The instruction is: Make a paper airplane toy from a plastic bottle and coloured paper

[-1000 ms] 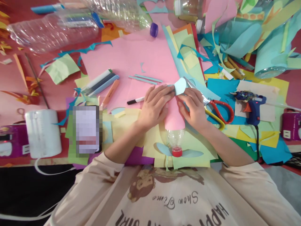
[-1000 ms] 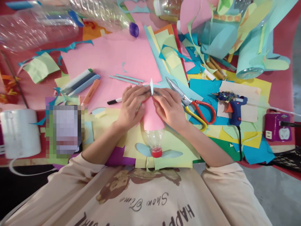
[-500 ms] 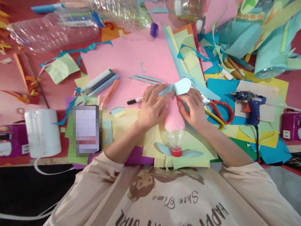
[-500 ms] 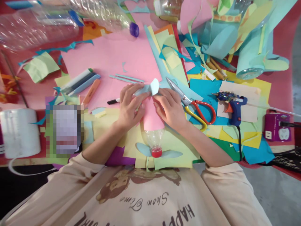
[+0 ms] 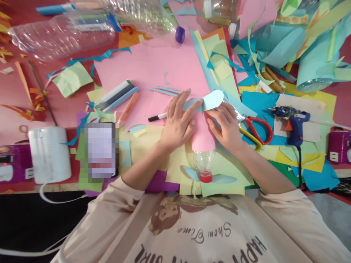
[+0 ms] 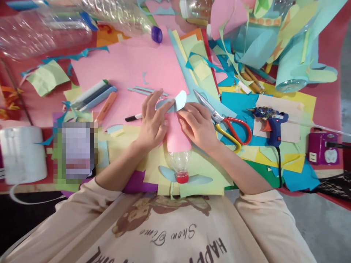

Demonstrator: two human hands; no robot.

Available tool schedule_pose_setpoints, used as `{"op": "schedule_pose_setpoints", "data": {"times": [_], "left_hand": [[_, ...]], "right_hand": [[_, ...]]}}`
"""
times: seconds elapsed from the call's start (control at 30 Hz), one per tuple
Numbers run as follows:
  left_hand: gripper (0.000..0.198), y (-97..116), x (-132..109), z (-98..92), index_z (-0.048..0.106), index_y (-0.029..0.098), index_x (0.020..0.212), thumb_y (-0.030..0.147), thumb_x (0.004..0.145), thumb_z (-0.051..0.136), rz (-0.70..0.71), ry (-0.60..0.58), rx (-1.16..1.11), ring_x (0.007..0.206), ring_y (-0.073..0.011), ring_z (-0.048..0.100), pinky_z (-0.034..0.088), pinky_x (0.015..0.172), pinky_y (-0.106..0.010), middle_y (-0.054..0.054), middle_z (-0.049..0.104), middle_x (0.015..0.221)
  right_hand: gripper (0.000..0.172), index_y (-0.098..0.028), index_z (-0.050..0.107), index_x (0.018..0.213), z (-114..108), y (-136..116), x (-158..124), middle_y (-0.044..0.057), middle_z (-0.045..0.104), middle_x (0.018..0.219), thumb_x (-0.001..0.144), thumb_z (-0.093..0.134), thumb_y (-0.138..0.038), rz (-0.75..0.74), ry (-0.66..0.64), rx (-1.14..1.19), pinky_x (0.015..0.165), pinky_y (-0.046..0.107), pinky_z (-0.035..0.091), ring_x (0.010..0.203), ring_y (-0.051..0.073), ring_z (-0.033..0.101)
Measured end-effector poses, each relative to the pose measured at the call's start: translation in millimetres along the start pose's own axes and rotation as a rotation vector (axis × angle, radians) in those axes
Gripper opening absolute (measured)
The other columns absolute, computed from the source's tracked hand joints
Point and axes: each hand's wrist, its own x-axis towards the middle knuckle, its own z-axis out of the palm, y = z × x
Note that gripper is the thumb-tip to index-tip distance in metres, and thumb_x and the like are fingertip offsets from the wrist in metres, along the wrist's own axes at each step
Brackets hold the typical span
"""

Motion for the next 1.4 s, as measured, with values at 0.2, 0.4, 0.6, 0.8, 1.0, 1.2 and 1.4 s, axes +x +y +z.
{"op": "schedule_pose_setpoints", "data": {"times": [0.2, 0.4, 0.6, 0.8, 1.0, 1.2, 1.4], "left_hand": [[0.038, 2.4, -0.9, -3.6, 0.05, 0.032, 0.131, 0.035, 0.094, 0.039, -0.032, -0.004, 0.004, 0.141, -0.0279, 0.037, 0.03, 0.117, -0.053, -0.005, 0.044, 0.149], [0.034, 3.9, 0.5, -3.3, 0.058, 0.031, 0.115, 0.017, 0.089, 0.042, 0.088, 0.139, 0.049, 0.129, -0.0228, 0.051, 0.039, 0.111, -0.048, -0.003, 0.057, 0.136], [0.035, 4.5, 1.1, -4.9, 0.057, 0.03, 0.122, 0.025, 0.091, 0.042, 0.05, 0.101, 0.08, 0.13, -0.0249, 0.051, 0.038, 0.11, -0.048, -0.005, 0.058, 0.137], [0.039, 3.8, 0.8, -4.1, 0.054, 0.027, 0.129, 0.031, 0.093, 0.04, 0.032, 0.093, 0.071, 0.132, -0.0256, 0.05, 0.036, 0.112, -0.046, -0.007, 0.057, 0.139], [0.04, 5.0, 1.0, -3.5, 0.054, 0.028, 0.128, 0.02, 0.09, 0.042, 0.097, 0.139, 0.084, 0.12, -0.0213, 0.059, 0.038, 0.112, -0.045, -0.003, 0.066, 0.125], [0.031, 6.6, 0.4, -3.9, 0.051, 0.025, 0.119, 0.018, 0.09, 0.045, 0.086, 0.112, 0.0, 0.113, -0.0197, 0.062, 0.043, 0.108, -0.046, -0.004, 0.069, 0.119], [0.031, 6.2, 1.1, -4.2, 0.046, 0.025, 0.119, 0.018, 0.089, 0.046, 0.087, 0.134, -0.025, 0.11, -0.02, 0.064, 0.046, 0.105, -0.048, -0.004, 0.07, 0.114]], "right_hand": [[0.028, -0.025, 0.054, 0.121, 0.0, -0.4, -0.1, 0.006, 0.068, 0.12, 0.096, 0.048, -0.018, 0.011, -0.001, 0.028, 0.094, 0.043, 0.052, 0.112, 0.022, 0.06], [0.025, -0.025, 0.058, 0.119, 0.8, 0.7, -1.2, 0.006, 0.069, 0.12, 0.096, 0.047, -0.019, 0.029, -0.018, 0.043, 0.095, 0.042, 0.051, 0.113, 0.021, 0.06], [0.026, -0.025, 0.061, 0.118, -0.5, -0.4, -0.7, 0.005, 0.07, 0.12, 0.097, 0.046, -0.021, 0.067, -0.064, 0.029, 0.098, 0.044, 0.05, 0.115, 0.022, 0.059], [0.029, -0.022, 0.06, 0.123, -1.0, -1.4, -0.6, 0.007, 0.069, 0.121, 0.097, 0.046, -0.021, 0.035, -0.056, 0.003, 0.099, 0.042, 0.049, 0.114, 0.022, 0.059], [0.027, -0.02, 0.06, 0.121, -1.7, -2.6, 0.1, 0.008, 0.07, 0.118, 0.096, 0.048, -0.019, 0.011, -0.032, -0.019, 0.098, 0.039, 0.05, 0.112, 0.022, 0.06], [0.028, -0.019, 0.059, 0.121, -0.2, -2.4, -1.4, 0.01, 0.068, 0.116, 0.096, 0.048, -0.023, 0.043, -0.019, -0.054, 0.096, 0.041, 0.05, 0.109, 0.024, 0.059], [0.031, -0.021, 0.06, 0.125, 0.7, -0.9, -2.6, 0.01, 0.066, 0.118, 0.097, 0.046, -0.023, 0.041, -0.04, -0.046, 0.098, 0.042, 0.048, 0.111, 0.024, 0.058]]}}
